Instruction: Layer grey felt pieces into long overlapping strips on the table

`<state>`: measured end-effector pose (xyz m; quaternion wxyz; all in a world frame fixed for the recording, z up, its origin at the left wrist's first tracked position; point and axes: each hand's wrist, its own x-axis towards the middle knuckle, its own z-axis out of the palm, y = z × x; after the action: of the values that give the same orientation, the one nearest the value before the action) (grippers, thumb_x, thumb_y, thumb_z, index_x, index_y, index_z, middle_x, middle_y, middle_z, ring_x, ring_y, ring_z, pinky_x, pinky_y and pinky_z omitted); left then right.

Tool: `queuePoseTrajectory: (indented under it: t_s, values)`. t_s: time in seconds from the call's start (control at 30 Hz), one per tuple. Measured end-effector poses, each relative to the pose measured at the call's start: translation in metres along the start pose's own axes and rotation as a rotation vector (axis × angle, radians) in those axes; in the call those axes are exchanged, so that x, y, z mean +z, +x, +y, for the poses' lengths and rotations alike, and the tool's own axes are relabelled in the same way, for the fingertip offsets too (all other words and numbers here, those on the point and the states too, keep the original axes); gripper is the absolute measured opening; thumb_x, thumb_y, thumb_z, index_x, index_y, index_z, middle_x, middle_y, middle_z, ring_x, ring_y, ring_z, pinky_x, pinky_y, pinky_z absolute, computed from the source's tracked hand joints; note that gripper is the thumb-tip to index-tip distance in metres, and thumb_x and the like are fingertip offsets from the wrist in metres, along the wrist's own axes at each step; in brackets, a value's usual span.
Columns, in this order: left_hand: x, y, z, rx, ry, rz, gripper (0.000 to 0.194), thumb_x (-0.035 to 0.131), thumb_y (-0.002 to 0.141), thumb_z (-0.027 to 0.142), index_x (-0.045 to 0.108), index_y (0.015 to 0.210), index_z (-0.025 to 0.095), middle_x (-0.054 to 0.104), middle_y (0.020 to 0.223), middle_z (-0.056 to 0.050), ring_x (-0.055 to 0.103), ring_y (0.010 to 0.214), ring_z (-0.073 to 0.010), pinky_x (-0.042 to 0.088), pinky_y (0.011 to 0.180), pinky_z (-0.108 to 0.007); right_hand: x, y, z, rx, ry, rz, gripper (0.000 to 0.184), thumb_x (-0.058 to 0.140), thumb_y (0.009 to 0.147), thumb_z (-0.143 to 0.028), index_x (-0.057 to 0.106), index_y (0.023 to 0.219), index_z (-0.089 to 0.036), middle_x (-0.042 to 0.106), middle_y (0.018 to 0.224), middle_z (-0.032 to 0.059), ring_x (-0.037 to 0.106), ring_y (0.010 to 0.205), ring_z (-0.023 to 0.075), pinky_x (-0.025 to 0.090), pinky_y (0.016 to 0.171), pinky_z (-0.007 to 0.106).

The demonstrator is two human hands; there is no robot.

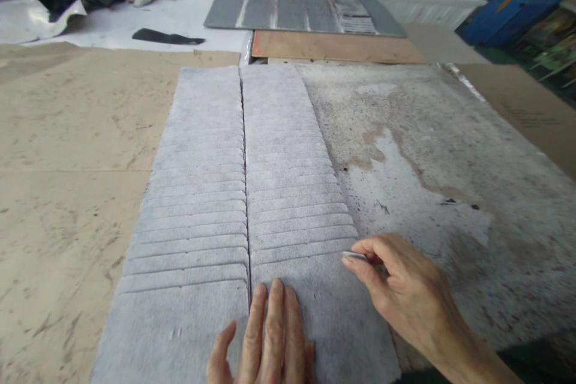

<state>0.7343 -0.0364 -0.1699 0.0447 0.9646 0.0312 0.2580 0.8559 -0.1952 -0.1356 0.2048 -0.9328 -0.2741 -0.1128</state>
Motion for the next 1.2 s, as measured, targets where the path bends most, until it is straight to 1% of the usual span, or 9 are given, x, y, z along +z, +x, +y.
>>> queuePoseTrajectory:
  t_s: [0.03, 0.1, 0.2, 0.27, 0.4, 0.57, 0.67, 0.8, 1.2]
  values:
    - [-0.001, 0.001, 0.000, -0.006, -0.007, -0.006, 0.031, 0.048, 0.086, 0.029, 0.060, 0.114, 0.023, 0.065, 0.113, -0.002, 0.059, 0.100, -0.0194, 0.027, 0.096, -0.038, -0.001, 0.001, 0.000, -0.032, -0.011, 0.026, 0.008, 0.053, 0.083, -0.025, 0.054, 0.080, -0.018, 0.059, 0.073, 0.0019, 0.057, 0.071, 0.0161, 0.046, 0.061, 0.029]
    - [-0.004, 0.003, 0.001, -0.026, -0.032, -0.024, 0.031, 0.048, 0.086, 0.029, 0.060, 0.114, 0.022, 0.065, 0.113, -0.003, 0.060, 0.099, -0.0186, 0.027, 0.096, -0.037, -0.003, 0.005, 0.001, -0.104, 0.000, 0.024, 0.014, 0.055, 0.082, -0.023, 0.055, 0.093, -0.017, 0.060, 0.087, 0.0055, 0.056, 0.084, 0.0189, 0.047, 0.072, 0.033]
    - [-0.007, 0.006, 0.003, -0.054, -0.066, -0.046, 0.030, 0.048, 0.086, 0.028, 0.061, 0.113, 0.019, 0.064, 0.113, -0.003, 0.060, 0.100, -0.0177, 0.026, 0.096, -0.037, -0.005, 0.016, 0.003, -0.192, 0.065, -0.087, 0.025, 0.057, 0.079, -0.021, 0.053, 0.104, -0.017, 0.059, 0.098, 0.0066, 0.053, 0.091, 0.0196, 0.046, 0.078, 0.035]
    - [-0.009, 0.007, 0.004, -0.071, -0.077, -0.053, 0.030, 0.049, 0.086, 0.028, 0.061, 0.112, 0.019, 0.064, 0.114, -0.003, 0.060, 0.100, -0.0177, 0.026, 0.097, -0.037, -0.006, 0.025, 0.005, -0.221, 0.106, -0.162, 0.021, 0.059, 0.077, -0.020, 0.054, 0.098, -0.017, 0.059, 0.092, 0.0053, 0.052, 0.086, 0.0194, 0.046, 0.075, 0.035]
    - [-0.010, 0.007, 0.007, -0.105, -0.090, -0.057, 0.030, 0.050, 0.085, 0.029, 0.062, 0.111, 0.018, 0.063, 0.114, -0.004, 0.059, 0.101, -0.0183, 0.023, 0.100, -0.037, -0.005, 0.041, 0.004, -0.218, 0.156, -0.327, 0.009, 0.063, 0.072, -0.017, 0.054, 0.074, -0.018, 0.053, 0.071, 0.0010, 0.048, 0.072, 0.0169, 0.040, 0.064, 0.033]
    - [-0.007, 0.007, 0.009, -0.133, -0.085, -0.023, 0.029, 0.049, 0.085, 0.028, 0.063, 0.108, 0.018, 0.064, 0.112, -0.003, 0.060, 0.100, -0.0172, 0.020, 0.104, -0.037, 0.003, 0.054, -0.007, -0.255, 0.250, -0.444, 0.010, 0.060, 0.076, -0.020, 0.055, 0.068, -0.018, 0.053, 0.069, 0.0006, 0.047, 0.072, 0.0155, 0.038, 0.065, 0.030]
    - [-0.005, 0.007, 0.009, -0.133, -0.073, -0.006, 0.029, 0.048, 0.083, 0.023, 0.064, 0.107, 0.018, 0.064, 0.112, -0.002, 0.060, 0.099, -0.0169, 0.019, 0.106, -0.037, 0.011, 0.057, -0.013, -0.259, 0.270, -0.421, 0.015, 0.057, 0.080, -0.019, 0.053, 0.065, -0.017, 0.052, 0.063, -0.0010, 0.047, 0.066, 0.0139, 0.036, 0.061, 0.028]
    - [-0.004, 0.008, 0.010, -0.133, -0.080, 0.018, 0.029, 0.049, 0.081, 0.019, 0.065, 0.106, 0.018, 0.065, 0.110, -0.001, 0.060, 0.099, -0.0178, 0.018, 0.107, -0.038, 0.019, 0.056, -0.015, -0.285, 0.251, -0.357, 0.020, 0.053, 0.083, -0.018, 0.051, 0.062, -0.017, 0.052, 0.062, -0.0010, 0.048, 0.065, 0.0135, 0.035, 0.060, 0.027]
    - [-0.003, 0.008, 0.009, -0.127, -0.099, -0.006, 0.031, 0.051, 0.080, 0.021, 0.063, 0.108, 0.017, 0.063, 0.113, -0.002, 0.058, 0.104, -0.0192, 0.015, 0.110, -0.041, 0.020, 0.055, -0.017, -0.299, 0.233, -0.327, 0.021, 0.050, 0.084, -0.015, 0.048, 0.062, -0.017, 0.050, 0.062, -0.0006, 0.046, 0.064, 0.0130, 0.035, 0.059, 0.026]
